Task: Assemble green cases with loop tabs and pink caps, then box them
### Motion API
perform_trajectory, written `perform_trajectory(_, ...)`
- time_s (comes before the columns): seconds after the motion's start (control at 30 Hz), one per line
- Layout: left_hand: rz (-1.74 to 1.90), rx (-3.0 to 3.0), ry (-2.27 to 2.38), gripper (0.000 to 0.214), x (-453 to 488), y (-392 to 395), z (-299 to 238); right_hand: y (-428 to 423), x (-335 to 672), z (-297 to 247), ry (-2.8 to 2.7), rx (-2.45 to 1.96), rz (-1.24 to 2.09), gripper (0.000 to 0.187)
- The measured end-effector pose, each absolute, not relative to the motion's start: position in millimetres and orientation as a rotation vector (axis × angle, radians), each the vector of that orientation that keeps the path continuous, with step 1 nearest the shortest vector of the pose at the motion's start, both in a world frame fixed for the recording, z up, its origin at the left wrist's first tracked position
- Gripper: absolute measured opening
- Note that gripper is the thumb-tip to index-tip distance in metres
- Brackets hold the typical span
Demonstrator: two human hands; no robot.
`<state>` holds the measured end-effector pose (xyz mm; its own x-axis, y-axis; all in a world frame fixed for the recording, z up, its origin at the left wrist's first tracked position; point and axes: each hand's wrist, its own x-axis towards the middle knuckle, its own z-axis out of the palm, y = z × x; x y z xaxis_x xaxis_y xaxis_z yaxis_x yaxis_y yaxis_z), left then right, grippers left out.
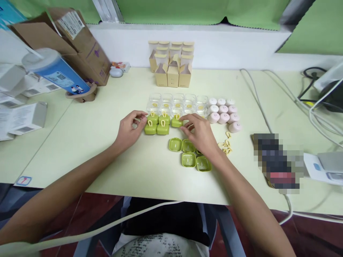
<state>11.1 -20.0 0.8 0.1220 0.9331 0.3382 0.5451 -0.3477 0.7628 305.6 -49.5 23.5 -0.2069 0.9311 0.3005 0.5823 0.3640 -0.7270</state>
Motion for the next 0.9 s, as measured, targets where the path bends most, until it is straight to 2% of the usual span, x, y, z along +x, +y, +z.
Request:
perform_trajectory(0.23, 1.114, 1.979, 1.417, 0.023, 10.6, -19.4, -1.6, -50.6, 305.9, 21.3, -1.867, -1.324, 0.579, 0.008)
perform_trajectory(0.5, 1.096, 1.951, 1.444, 0.023, 11.1, -18.8, -3.1, -53.7, 305.8, 22.7, -1.930, -1.285, 0.508, 0.016)
perform_trajectory(0.9, 1.098, 1.919, 1.467, 0.022, 11.9, -19.7, -1.1, -53.8, 307.7, 22.0, -1.945, -1.294, 0.483, 0.018)
